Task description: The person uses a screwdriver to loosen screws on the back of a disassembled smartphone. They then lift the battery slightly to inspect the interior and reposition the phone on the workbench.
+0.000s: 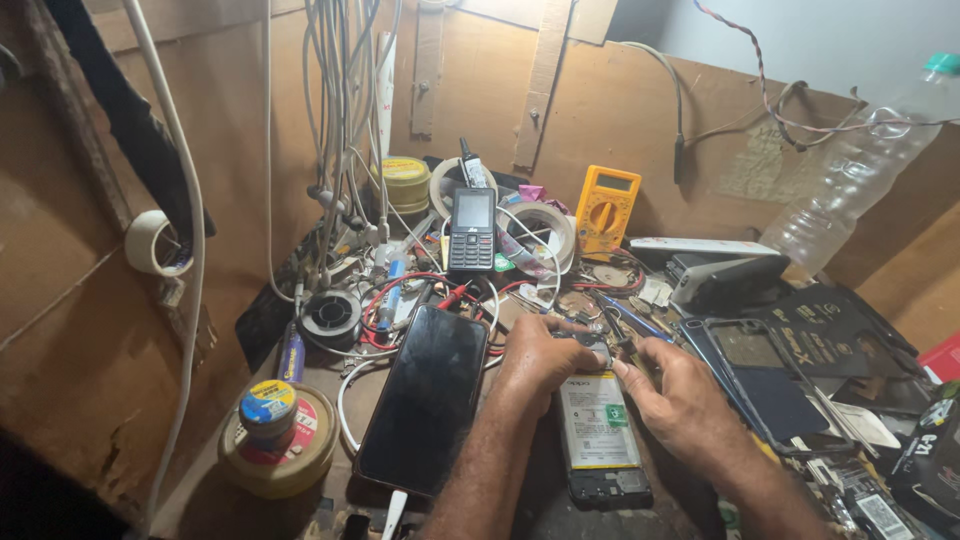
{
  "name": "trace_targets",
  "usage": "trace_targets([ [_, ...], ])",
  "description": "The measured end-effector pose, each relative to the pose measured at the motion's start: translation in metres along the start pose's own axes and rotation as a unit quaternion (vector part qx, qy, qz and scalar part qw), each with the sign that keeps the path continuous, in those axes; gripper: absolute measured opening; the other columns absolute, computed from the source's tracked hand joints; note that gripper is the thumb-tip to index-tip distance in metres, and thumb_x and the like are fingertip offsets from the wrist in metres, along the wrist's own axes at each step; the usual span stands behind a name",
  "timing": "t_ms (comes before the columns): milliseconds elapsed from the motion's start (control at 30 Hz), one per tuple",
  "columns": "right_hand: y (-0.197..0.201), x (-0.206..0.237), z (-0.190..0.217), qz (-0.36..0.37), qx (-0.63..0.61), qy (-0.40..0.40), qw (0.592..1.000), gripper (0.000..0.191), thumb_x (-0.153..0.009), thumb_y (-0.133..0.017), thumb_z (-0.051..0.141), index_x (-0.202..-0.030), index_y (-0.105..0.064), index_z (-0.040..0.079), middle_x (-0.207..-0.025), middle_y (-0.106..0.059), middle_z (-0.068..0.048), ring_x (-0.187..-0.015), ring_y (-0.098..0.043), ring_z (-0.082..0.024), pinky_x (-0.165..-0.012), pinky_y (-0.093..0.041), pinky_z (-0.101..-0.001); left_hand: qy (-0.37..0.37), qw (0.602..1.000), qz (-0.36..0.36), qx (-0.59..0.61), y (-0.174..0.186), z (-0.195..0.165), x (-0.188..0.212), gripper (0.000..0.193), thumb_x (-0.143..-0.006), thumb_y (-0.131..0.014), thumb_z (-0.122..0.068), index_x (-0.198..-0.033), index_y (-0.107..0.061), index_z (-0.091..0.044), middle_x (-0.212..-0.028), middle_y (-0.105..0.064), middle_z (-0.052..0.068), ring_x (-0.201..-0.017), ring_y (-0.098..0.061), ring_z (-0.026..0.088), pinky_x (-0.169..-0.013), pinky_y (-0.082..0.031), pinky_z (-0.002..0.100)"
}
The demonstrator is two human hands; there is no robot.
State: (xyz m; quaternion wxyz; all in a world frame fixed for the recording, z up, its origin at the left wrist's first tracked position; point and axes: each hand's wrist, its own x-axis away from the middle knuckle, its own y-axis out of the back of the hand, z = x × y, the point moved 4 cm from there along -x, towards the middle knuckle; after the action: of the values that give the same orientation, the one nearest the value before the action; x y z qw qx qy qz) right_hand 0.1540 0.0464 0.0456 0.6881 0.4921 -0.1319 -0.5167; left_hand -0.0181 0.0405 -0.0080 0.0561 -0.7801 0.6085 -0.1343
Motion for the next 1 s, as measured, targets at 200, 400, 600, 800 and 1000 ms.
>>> trace_targets([
  [200, -0.003, 0.004, -0.001, 0.009, -0.012, -0.108, 0.994, 0.040, -0.092, -0.070, 0.034, -0.109, -0.067, -0.002, -0.094, -0.075, -0.023, -0.082, -0.070, -0.033, -0.074, -0.055, -0.0460, -0.002, 1.000, -0.012, -0.029, 0.001, -0.003, 0.003, 0.045, -0.061, -0.084, 0.002, -0.105, -0.073, 0.004, -0.090, -0.077, 0.018, -0.075, -0.076, 0.023, -0.066, -0.062, 0.037],
  [400, 0.000, 0.005, 0.009, -0.031, -0.008, 0.004, 0.999, 0.032, -0.089, -0.068, 0.024, -0.105, -0.067, -0.004, -0.097, -0.073, -0.022, -0.089, -0.072, -0.036, -0.078, -0.053, -0.0460, -0.011, 0.999, -0.019, -0.026, 0.000, -0.005, 0.004, 0.045, -0.060, -0.085, 0.000, -0.104, -0.075, 0.004, -0.089, -0.078, 0.017, -0.076, -0.076, 0.023, -0.067, -0.062, 0.036],
  [600, 0.001, 0.006, 0.015, -0.040, 0.020, 0.035, 0.998, 0.032, -0.089, -0.067, 0.021, -0.109, -0.066, -0.004, -0.100, -0.071, -0.025, -0.093, -0.070, -0.040, -0.080, -0.052, -0.0482, -0.003, 0.999, -0.027, -0.041, 0.000, -0.005, 0.004, 0.044, -0.059, -0.084, 0.000, -0.103, -0.074, 0.003, -0.089, -0.077, 0.016, -0.076, -0.076, 0.022, -0.067, -0.063, 0.036],
  [800, 0.010, 0.009, 0.039, -0.013, 0.046, 0.059, 0.997, 0.019, -0.089, -0.063, 0.015, -0.100, -0.063, -0.001, -0.095, -0.068, -0.023, -0.090, -0.067, -0.042, -0.078, -0.051, -0.0509, -0.012, 0.999, -0.025, -0.046, 0.000, -0.003, 0.002, 0.042, -0.059, -0.083, 0.000, -0.100, -0.075, 0.002, -0.089, -0.078, 0.017, -0.076, -0.076, 0.022, -0.067, -0.062, 0.036],
  [1000, 0.012, 0.007, 0.052, 0.017, 0.113, 0.059, 0.992, 0.017, -0.089, -0.063, 0.013, -0.098, -0.057, -0.001, -0.100, -0.065, -0.024, -0.096, -0.064, -0.046, -0.079, -0.048, -0.0544, -0.012, 0.998, -0.030, -0.046, 0.000, 0.000, 0.000, 0.041, -0.058, -0.085, -0.002, -0.098, -0.075, 0.001, -0.089, -0.078, 0.016, -0.077, -0.076, 0.022, -0.068, -0.062, 0.035],
])
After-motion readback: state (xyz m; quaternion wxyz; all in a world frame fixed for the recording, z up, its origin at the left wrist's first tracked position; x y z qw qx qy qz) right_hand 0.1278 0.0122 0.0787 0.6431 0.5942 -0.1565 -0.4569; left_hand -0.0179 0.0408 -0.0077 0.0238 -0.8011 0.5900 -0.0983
